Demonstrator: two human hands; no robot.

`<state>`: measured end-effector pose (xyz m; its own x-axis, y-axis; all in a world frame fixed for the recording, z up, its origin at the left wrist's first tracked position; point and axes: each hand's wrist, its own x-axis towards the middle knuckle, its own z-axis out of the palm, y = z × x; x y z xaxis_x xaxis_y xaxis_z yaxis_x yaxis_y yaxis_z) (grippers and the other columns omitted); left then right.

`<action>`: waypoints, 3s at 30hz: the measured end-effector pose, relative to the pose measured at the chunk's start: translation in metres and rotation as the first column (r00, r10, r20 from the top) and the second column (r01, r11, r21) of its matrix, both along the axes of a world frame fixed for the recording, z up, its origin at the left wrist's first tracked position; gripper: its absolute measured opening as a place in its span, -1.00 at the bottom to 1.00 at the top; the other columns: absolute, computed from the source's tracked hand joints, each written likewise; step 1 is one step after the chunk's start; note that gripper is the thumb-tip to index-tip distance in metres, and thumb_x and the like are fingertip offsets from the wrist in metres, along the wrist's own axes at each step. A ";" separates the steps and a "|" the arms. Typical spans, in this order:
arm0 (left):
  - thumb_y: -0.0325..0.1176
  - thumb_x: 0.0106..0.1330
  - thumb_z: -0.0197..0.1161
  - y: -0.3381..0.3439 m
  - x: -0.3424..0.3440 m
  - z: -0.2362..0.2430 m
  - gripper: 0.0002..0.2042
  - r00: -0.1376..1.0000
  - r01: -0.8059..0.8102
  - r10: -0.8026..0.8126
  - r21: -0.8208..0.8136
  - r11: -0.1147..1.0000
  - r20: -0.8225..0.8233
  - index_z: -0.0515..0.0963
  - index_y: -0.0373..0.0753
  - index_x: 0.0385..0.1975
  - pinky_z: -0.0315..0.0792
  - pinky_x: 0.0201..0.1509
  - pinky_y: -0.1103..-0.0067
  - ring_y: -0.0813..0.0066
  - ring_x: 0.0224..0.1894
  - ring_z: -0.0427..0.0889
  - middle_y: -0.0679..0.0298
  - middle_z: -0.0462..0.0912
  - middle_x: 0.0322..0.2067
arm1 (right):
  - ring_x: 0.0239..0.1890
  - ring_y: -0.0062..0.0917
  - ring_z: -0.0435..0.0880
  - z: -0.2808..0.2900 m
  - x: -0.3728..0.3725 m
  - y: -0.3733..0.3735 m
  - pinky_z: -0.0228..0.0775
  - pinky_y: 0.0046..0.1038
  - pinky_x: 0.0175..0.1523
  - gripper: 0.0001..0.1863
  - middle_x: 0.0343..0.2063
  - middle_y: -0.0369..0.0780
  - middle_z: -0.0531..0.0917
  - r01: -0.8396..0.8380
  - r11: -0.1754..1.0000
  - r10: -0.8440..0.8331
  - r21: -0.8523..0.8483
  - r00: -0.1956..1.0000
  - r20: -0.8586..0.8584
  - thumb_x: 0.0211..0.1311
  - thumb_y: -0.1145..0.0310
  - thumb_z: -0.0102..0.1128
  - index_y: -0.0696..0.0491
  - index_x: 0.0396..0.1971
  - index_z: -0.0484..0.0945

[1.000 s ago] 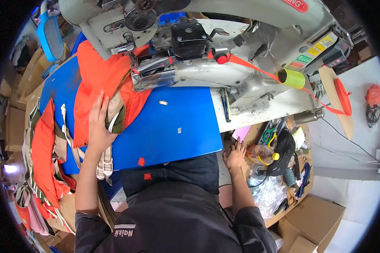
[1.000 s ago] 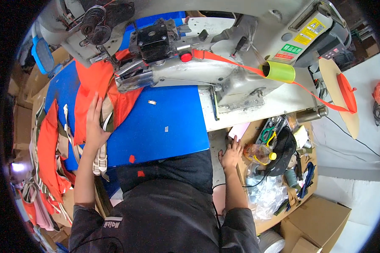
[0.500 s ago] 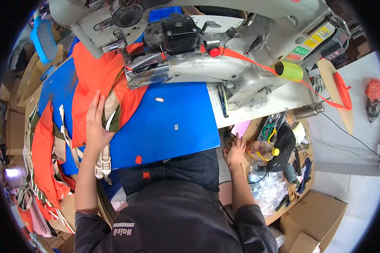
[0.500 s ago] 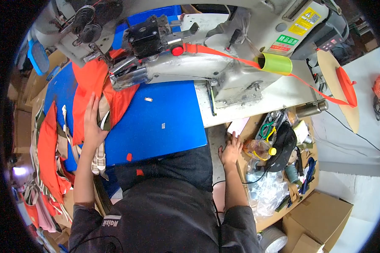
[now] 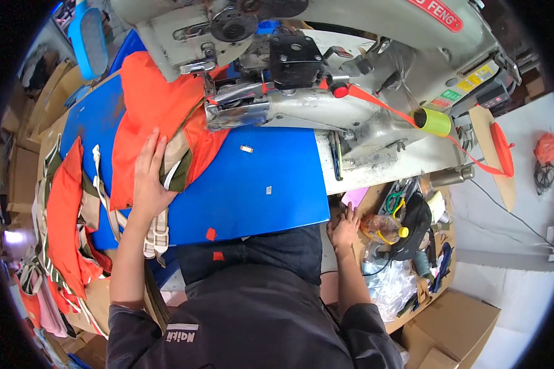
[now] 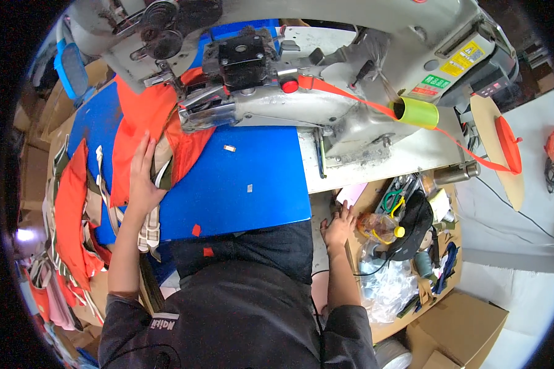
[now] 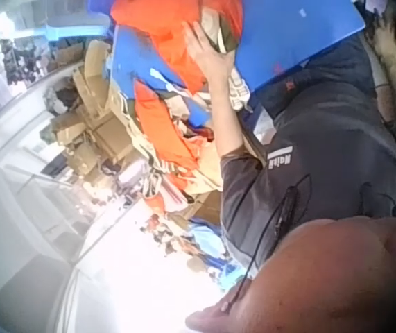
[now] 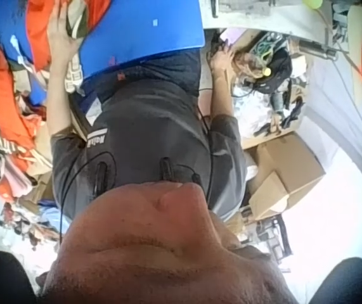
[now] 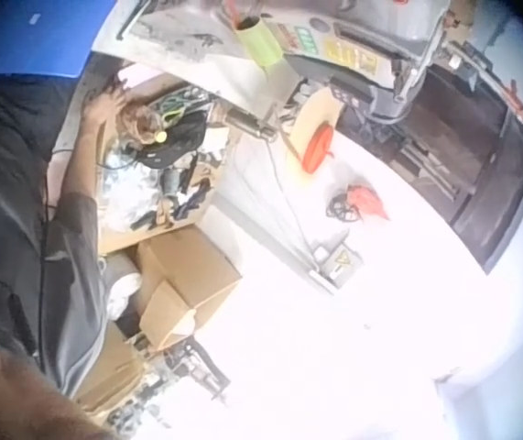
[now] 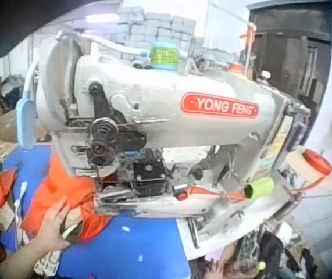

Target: Sewing and assembling orange life jackets using an industrial sewing machine in a factory workshop.

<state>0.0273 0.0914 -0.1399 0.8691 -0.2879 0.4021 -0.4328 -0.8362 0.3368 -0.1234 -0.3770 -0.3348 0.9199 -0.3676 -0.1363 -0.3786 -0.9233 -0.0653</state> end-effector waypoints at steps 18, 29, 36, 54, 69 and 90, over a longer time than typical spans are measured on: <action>-0.53 -0.33 0.49 0.002 0.001 0.003 0.03 0.999 -0.035 0.034 -0.037 0.999 -0.037 0.22 -0.09 0.36 0.14 0.43 0.25 0.09 0.41 0.17 0.19 0.14 0.41 | 0.42 -0.03 0.02 -0.005 -0.007 -0.012 -0.04 -0.04 0.44 -0.55 0.44 -0.08 0.02 -0.069 0.989 0.039 0.135 0.977 0.209 -0.02 0.25 0.26 0.24 -0.15 0.61; -0.53 -0.33 0.51 0.001 0.005 0.000 0.03 0.999 -0.023 0.021 -0.044 0.999 -0.042 0.22 -0.10 0.36 0.16 0.43 0.27 0.09 0.40 0.20 0.20 0.14 0.41 | 0.46 -0.09 -0.02 -0.001 -0.002 -0.007 -0.09 0.00 0.45 -0.48 0.46 -0.15 0.02 -0.066 0.998 0.066 -0.009 0.998 0.020 -0.03 0.22 0.27 0.21 -0.06 0.59; -0.49 -0.31 0.52 0.002 0.004 0.003 0.00 0.999 -0.020 0.018 -0.063 0.998 -0.028 0.24 -0.11 0.34 0.16 0.43 0.26 0.08 0.39 0.20 0.18 0.15 0.40 | 0.45 -0.10 0.00 -0.004 0.001 -0.004 -0.06 0.02 0.43 -0.53 0.46 -0.15 0.04 -0.057 0.998 0.056 0.006 0.997 0.047 -0.02 0.16 0.23 0.20 -0.16 0.63; -0.49 -0.25 0.52 0.000 0.003 0.002 0.00 0.999 -0.017 0.016 -0.040 0.999 -0.030 0.20 -0.13 0.37 0.16 0.42 0.28 0.07 0.39 0.21 0.16 0.16 0.40 | 0.46 -0.10 -0.02 -0.006 -0.003 -0.003 -0.05 0.01 0.43 -0.54 0.45 -0.10 0.01 -0.041 0.999 0.041 0.002 0.993 0.108 -0.02 0.21 0.23 0.18 -0.13 0.60; -0.47 -0.23 0.52 0.000 0.003 0.002 0.00 1.000 -0.013 0.012 -0.025 1.000 -0.020 0.19 -0.14 0.38 0.16 0.42 0.27 0.07 0.39 0.21 0.15 0.15 0.40 | 0.45 -0.11 -0.01 -0.008 0.002 0.000 -0.11 0.01 0.44 -0.54 0.43 -0.11 0.07 -0.020 1.000 0.018 0.020 0.998 0.060 -0.01 0.19 0.19 0.21 -0.16 0.61; -0.52 -0.23 0.50 -0.002 0.004 0.000 -0.02 1.000 -0.001 0.001 -0.059 0.998 0.004 0.20 -0.16 0.37 0.16 0.42 0.28 0.08 0.40 0.20 0.14 0.16 0.40 | 0.45 -0.07 -0.03 -0.006 0.000 -0.001 -0.15 0.06 0.45 -0.47 0.45 -0.09 0.02 -0.012 1.000 0.012 0.005 1.000 0.008 0.00 0.26 0.22 0.22 -0.01 0.56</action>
<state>0.0315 0.0893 -0.1399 0.8678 -0.2627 0.4219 -0.4334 -0.8154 0.3838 -0.1239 -0.3782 -0.3405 0.9252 -0.3562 -0.1310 -0.3674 -0.9272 -0.0732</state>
